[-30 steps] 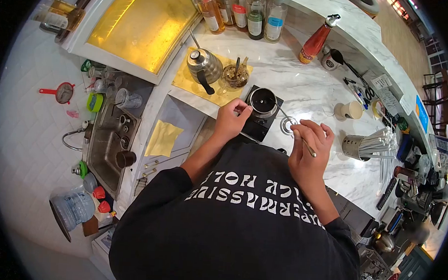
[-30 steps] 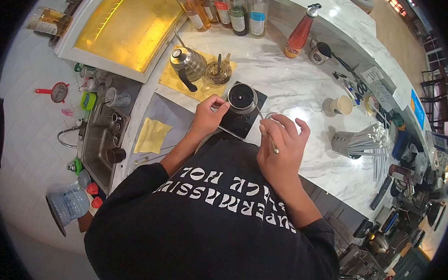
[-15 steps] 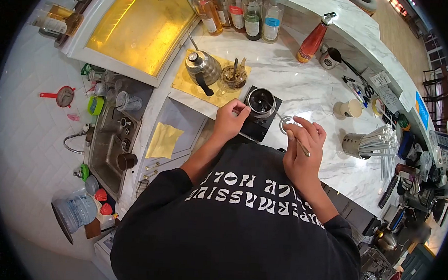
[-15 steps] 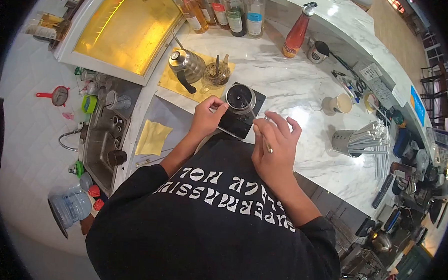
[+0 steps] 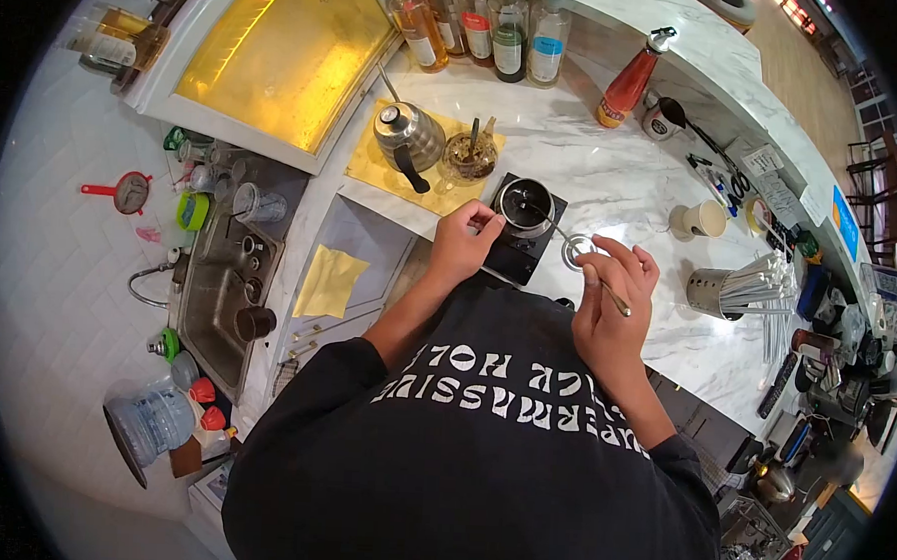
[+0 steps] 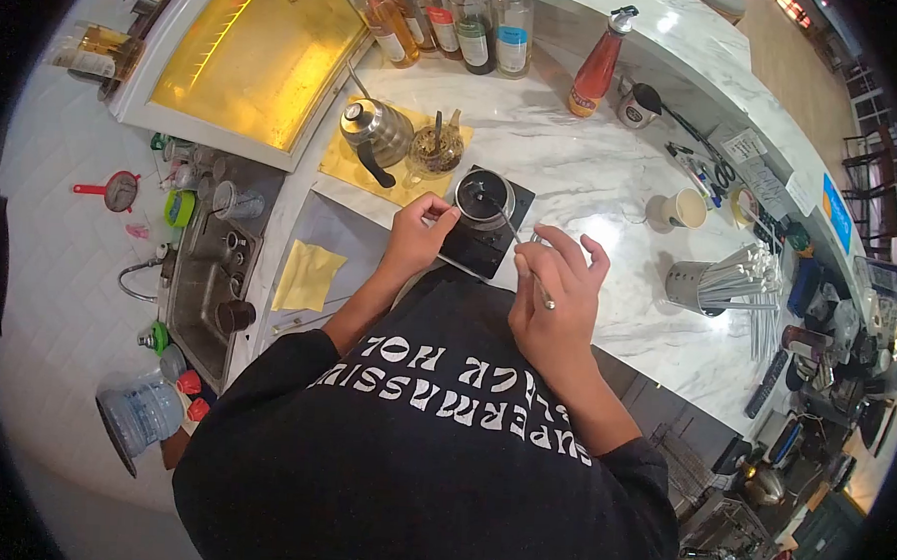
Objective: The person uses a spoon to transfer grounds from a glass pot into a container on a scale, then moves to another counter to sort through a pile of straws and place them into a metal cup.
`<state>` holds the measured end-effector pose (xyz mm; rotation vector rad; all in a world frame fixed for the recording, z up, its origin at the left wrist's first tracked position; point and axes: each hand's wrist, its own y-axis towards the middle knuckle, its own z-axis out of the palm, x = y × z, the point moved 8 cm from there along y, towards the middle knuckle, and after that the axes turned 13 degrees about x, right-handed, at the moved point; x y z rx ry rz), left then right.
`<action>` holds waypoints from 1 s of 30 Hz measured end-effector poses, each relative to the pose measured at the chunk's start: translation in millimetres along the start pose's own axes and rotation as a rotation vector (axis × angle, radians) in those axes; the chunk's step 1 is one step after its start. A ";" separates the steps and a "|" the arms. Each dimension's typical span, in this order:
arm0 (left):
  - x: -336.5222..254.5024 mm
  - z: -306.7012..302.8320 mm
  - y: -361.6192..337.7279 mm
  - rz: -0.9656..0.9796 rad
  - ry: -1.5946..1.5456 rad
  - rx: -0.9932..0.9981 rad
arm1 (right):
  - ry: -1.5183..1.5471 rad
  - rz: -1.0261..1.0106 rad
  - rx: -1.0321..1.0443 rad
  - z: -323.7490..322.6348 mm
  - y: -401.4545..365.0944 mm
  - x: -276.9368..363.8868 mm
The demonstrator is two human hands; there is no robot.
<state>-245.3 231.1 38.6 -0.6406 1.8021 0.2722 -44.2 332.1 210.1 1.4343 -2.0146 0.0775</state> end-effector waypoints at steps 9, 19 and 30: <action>0.3 -0.1 1.0 0.036 0.010 -0.024 | 0.001 0.010 -0.048 -1.1 -2.2 -4.4; -0.3 -0.9 0.8 0.050 0.020 -0.019 | 0.023 0.028 -0.073 0.1 1.0 -5.2; 0.3 0.8 0.0 -0.005 0.000 0.008 | 0.035 0.054 -0.074 0.9 7.1 -4.4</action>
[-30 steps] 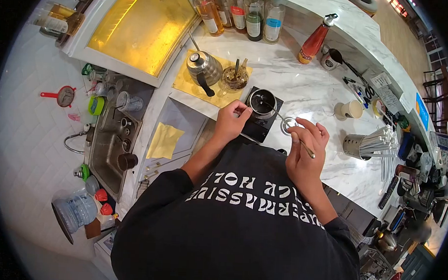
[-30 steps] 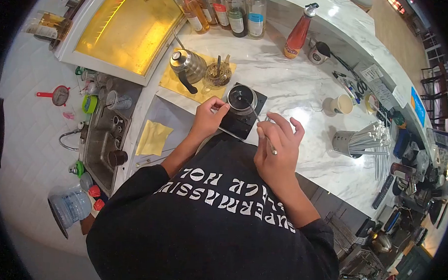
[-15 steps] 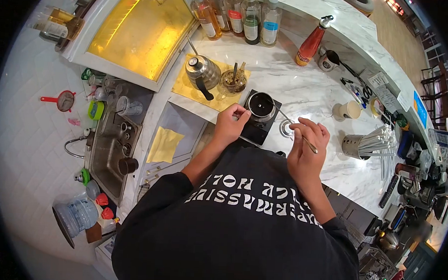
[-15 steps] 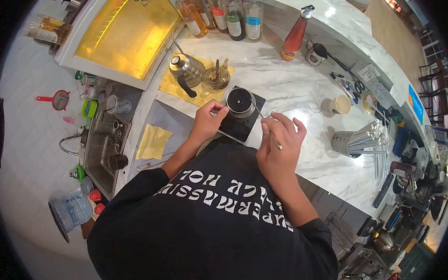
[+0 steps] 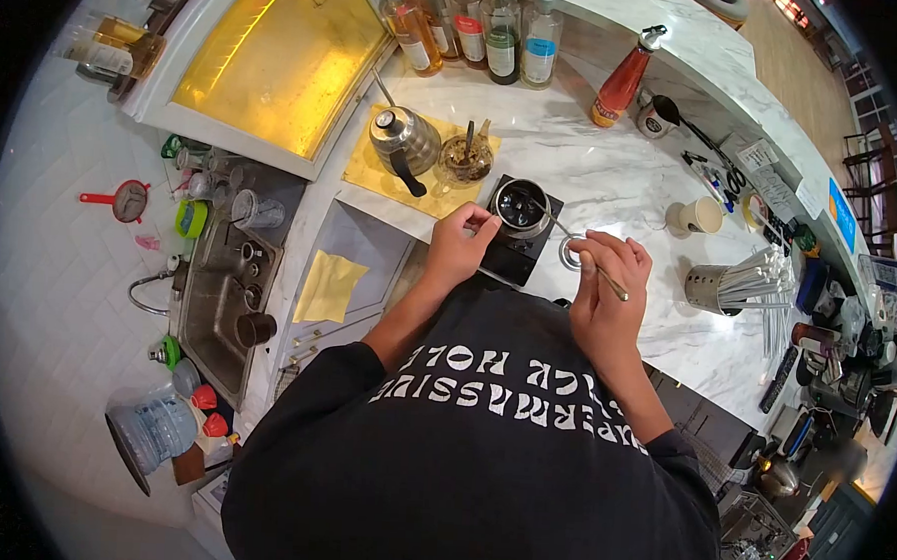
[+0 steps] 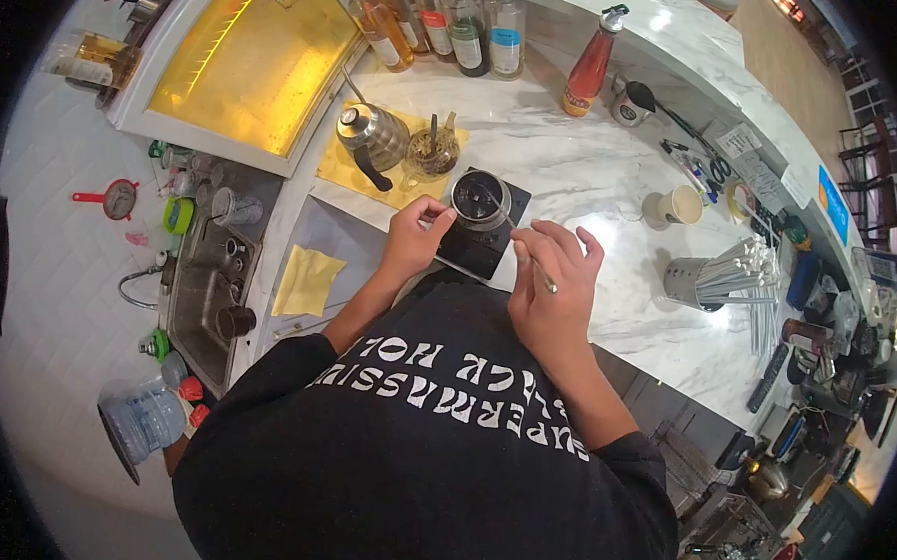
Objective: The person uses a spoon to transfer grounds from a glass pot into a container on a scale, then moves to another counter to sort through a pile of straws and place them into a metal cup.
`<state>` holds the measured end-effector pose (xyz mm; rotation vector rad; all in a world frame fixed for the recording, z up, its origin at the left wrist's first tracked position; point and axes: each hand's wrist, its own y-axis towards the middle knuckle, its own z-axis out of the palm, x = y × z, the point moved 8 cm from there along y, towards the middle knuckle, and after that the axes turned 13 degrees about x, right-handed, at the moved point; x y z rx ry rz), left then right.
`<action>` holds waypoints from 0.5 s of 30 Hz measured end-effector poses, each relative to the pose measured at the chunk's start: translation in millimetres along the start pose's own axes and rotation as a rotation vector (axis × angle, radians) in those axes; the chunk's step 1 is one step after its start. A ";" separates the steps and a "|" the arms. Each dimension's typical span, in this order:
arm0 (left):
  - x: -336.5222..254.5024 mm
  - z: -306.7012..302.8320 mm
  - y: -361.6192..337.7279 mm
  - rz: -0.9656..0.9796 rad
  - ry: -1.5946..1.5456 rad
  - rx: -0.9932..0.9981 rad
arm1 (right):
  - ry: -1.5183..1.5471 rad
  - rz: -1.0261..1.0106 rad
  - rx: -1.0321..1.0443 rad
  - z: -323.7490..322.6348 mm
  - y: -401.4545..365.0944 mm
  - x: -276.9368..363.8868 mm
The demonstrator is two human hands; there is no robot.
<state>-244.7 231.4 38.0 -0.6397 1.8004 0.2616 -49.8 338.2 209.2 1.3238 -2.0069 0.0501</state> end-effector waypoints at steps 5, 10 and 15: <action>-1.6 -0.6 -2.5 0.009 0.023 -0.012 | -0.026 -0.040 -0.055 -5.1 -6.4 -5.8; -5.2 -1.3 -3.1 0.003 0.052 -0.024 | 0.021 -0.067 -0.119 -9.6 -7.8 -3.9; -5.5 -2.2 -5.6 0.016 0.031 -0.084 | 0.029 -0.059 -0.116 -12.2 -8.7 -4.8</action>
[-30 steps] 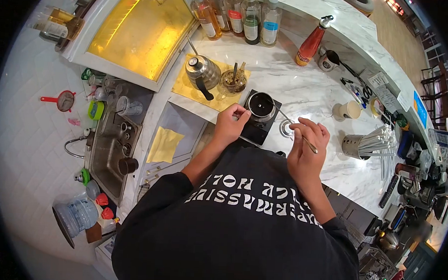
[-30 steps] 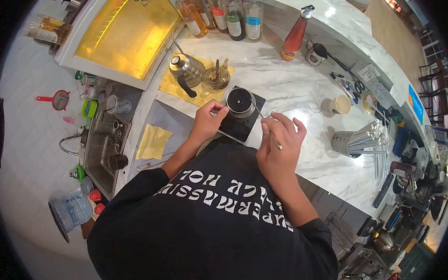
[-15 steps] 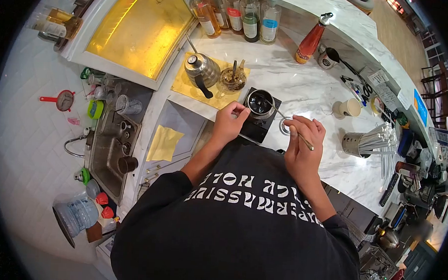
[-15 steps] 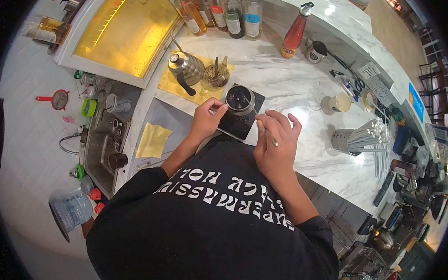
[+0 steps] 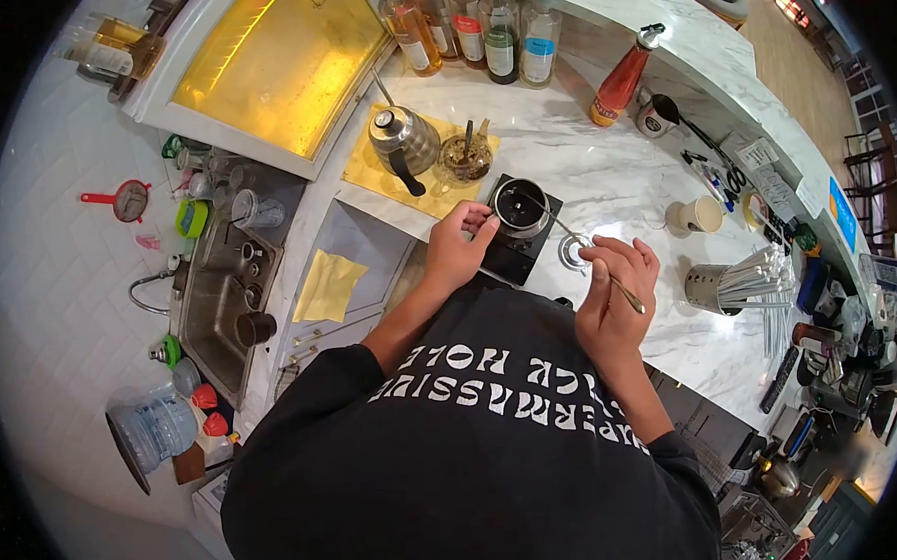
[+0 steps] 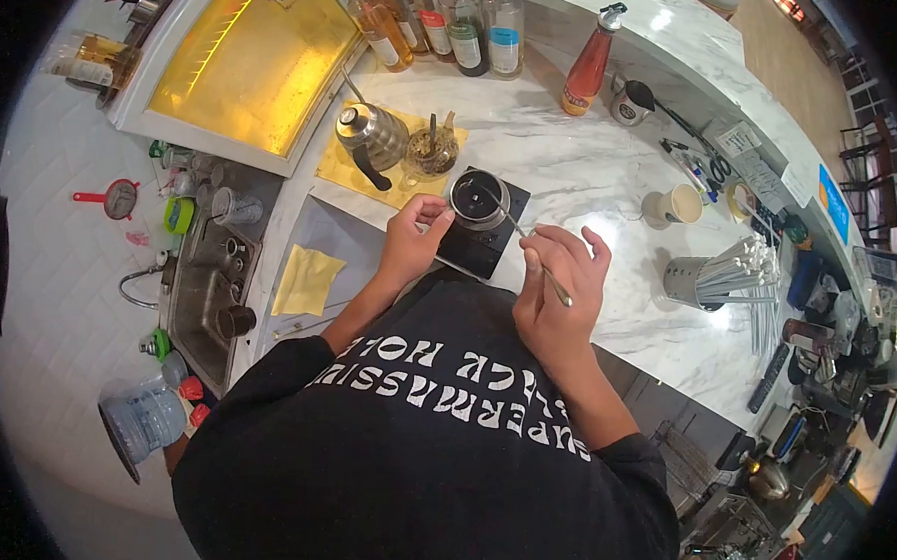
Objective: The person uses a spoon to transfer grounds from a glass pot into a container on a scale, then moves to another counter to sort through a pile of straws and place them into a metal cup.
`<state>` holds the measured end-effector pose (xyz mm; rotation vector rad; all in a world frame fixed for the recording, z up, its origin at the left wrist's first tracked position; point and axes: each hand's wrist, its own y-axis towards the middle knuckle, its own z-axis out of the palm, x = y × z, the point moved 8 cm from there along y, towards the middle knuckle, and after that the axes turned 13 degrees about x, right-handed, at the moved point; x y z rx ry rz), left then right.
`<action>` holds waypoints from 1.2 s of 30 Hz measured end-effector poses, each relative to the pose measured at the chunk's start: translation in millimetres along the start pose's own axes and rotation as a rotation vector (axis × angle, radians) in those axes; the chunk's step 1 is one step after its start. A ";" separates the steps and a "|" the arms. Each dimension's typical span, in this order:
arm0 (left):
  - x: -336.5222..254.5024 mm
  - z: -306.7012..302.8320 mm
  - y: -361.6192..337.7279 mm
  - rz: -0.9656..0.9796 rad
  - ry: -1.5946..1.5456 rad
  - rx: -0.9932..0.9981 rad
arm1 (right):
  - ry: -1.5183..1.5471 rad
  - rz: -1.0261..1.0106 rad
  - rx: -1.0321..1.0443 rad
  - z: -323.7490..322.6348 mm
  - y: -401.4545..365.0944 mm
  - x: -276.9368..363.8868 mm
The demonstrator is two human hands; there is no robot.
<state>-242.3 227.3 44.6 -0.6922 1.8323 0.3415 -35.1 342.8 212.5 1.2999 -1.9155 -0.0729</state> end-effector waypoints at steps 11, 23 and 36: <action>-64.4 -23.5 -19.8 0.209 0.234 -0.090 | 0.534 0.500 -0.282 -41.1 -27.1 -67.0; -101.8 -12.6 -15.7 0.352 0.257 0.010 | 0.741 0.652 -0.690 -74.6 -52.1 -161.5; -84.5 -13.6 -5.0 0.183 0.352 0.021 | 0.222 0.600 -0.710 -67.1 17.2 -260.5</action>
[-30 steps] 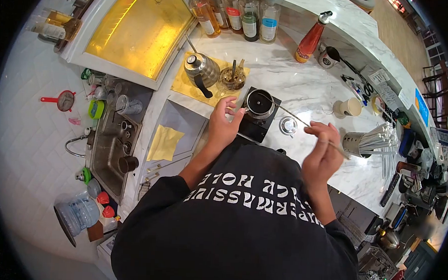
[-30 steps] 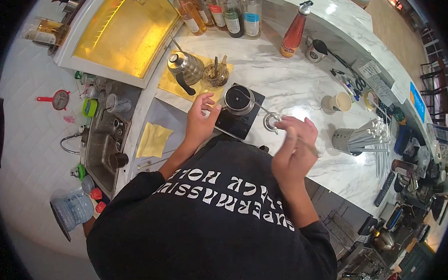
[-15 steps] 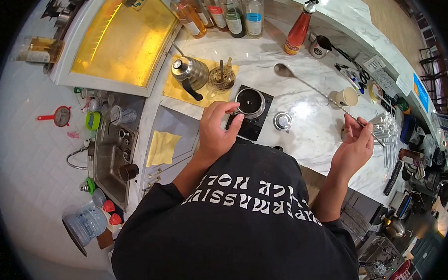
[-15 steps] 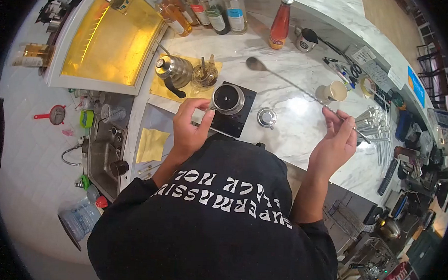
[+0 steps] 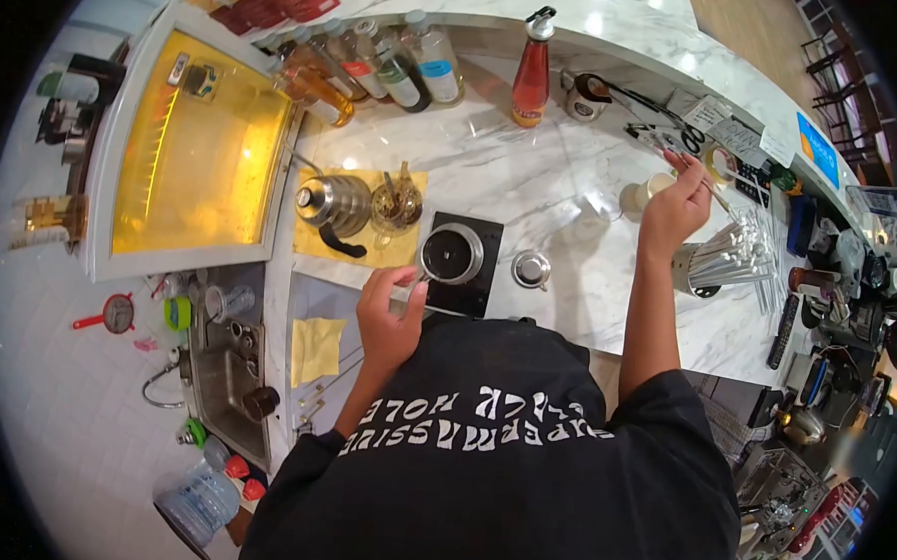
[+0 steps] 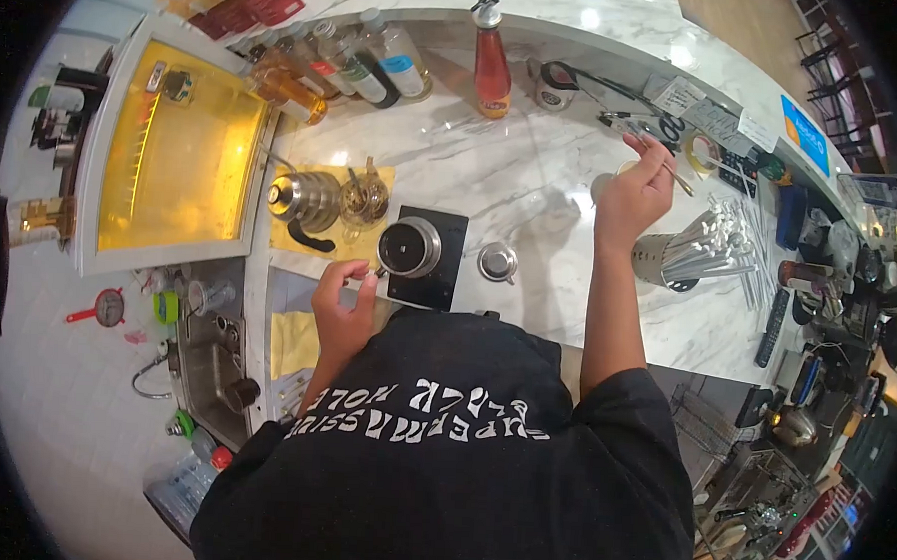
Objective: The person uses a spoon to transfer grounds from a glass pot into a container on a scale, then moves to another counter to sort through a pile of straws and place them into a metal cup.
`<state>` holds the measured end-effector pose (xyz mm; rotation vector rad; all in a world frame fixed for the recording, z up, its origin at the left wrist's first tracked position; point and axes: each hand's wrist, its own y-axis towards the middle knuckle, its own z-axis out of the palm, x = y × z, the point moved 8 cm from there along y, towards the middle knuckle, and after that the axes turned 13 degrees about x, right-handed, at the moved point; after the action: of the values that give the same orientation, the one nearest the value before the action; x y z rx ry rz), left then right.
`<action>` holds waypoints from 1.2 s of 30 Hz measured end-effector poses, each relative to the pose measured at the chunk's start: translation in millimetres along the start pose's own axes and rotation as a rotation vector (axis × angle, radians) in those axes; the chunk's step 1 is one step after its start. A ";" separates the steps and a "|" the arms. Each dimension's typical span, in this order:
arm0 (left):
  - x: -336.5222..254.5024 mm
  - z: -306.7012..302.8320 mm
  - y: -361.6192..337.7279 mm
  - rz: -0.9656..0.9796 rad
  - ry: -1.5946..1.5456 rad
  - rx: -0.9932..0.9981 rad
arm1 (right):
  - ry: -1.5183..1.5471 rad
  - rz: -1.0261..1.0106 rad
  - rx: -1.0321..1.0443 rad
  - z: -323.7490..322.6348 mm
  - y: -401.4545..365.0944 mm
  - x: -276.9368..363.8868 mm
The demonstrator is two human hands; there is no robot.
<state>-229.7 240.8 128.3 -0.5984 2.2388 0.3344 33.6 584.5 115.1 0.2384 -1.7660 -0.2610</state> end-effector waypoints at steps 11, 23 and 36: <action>11.6 4.5 10.2 -0.087 -0.051 -0.008 | -0.387 -0.223 0.152 62.8 25.8 -28.1; 17.6 9.4 20.3 -0.099 -0.073 0.004 | -0.363 -0.117 0.227 85.0 31.8 -55.8; 27.3 10.7 3.6 -0.046 -0.108 -0.029 | -0.136 0.222 0.470 70.4 -86.7 -87.4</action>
<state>-240.9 239.8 101.0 -0.6308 2.1166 0.3681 -15.6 531.4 -6.9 0.3630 -1.9539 0.3097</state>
